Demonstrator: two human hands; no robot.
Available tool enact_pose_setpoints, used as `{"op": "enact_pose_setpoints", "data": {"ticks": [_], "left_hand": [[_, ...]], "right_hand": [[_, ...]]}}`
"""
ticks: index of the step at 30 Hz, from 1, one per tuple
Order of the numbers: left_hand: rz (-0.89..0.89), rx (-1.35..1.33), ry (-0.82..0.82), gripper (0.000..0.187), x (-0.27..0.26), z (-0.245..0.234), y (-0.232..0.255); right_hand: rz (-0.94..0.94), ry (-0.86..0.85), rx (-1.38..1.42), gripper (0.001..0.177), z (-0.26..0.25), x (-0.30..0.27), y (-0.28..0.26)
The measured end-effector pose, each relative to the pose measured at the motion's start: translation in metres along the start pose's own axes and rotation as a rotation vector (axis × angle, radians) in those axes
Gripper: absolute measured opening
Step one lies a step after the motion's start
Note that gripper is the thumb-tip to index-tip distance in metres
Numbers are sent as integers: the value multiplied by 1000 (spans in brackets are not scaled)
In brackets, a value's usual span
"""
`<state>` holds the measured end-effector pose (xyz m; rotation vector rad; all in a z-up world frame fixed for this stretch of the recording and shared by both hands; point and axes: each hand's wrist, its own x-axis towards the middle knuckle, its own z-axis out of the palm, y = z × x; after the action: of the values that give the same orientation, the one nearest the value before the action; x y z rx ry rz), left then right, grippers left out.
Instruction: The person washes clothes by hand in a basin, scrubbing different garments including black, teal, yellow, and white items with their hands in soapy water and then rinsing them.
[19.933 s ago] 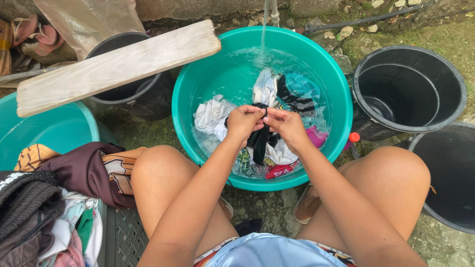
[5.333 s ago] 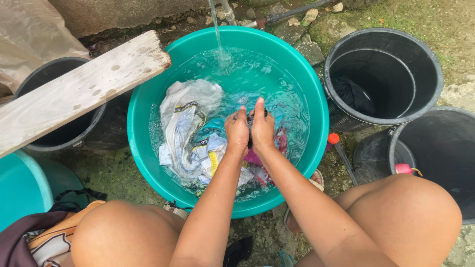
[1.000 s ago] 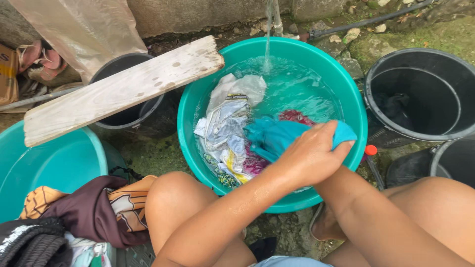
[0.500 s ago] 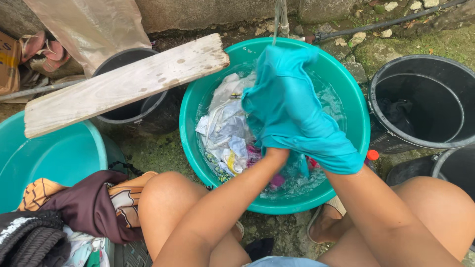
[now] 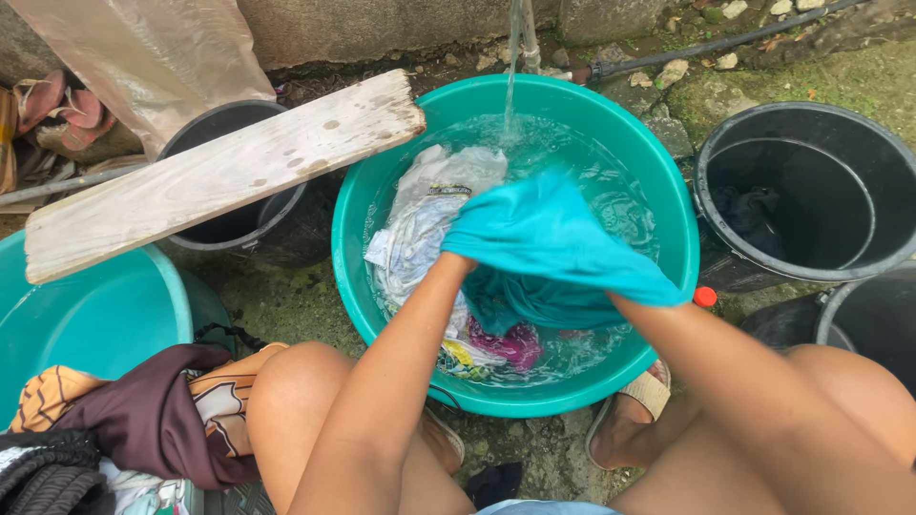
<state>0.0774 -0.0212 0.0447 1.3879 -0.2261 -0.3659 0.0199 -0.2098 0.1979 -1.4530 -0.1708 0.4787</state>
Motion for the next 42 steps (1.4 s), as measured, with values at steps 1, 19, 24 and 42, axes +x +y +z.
{"op": "enact_pose_setpoints", "data": {"ticks": [1, 19, 24, 42], "left_hand": [[-38, 455, 38, 61, -23, 1, -4], [488, 758, 513, 63, -97, 89, 124], [330, 1240, 438, 106, -101, 101, 96], [-350, -1081, -18, 26, -69, 54, 172]], "right_hand": [[155, -79, -280, 45, -7, 2, 19], [-303, -13, -83, 25, 2, -24, -79], [-448, -11, 111, 23, 10, -46, -141], [331, -110, -493, 49, -6, -29, 83]]}}
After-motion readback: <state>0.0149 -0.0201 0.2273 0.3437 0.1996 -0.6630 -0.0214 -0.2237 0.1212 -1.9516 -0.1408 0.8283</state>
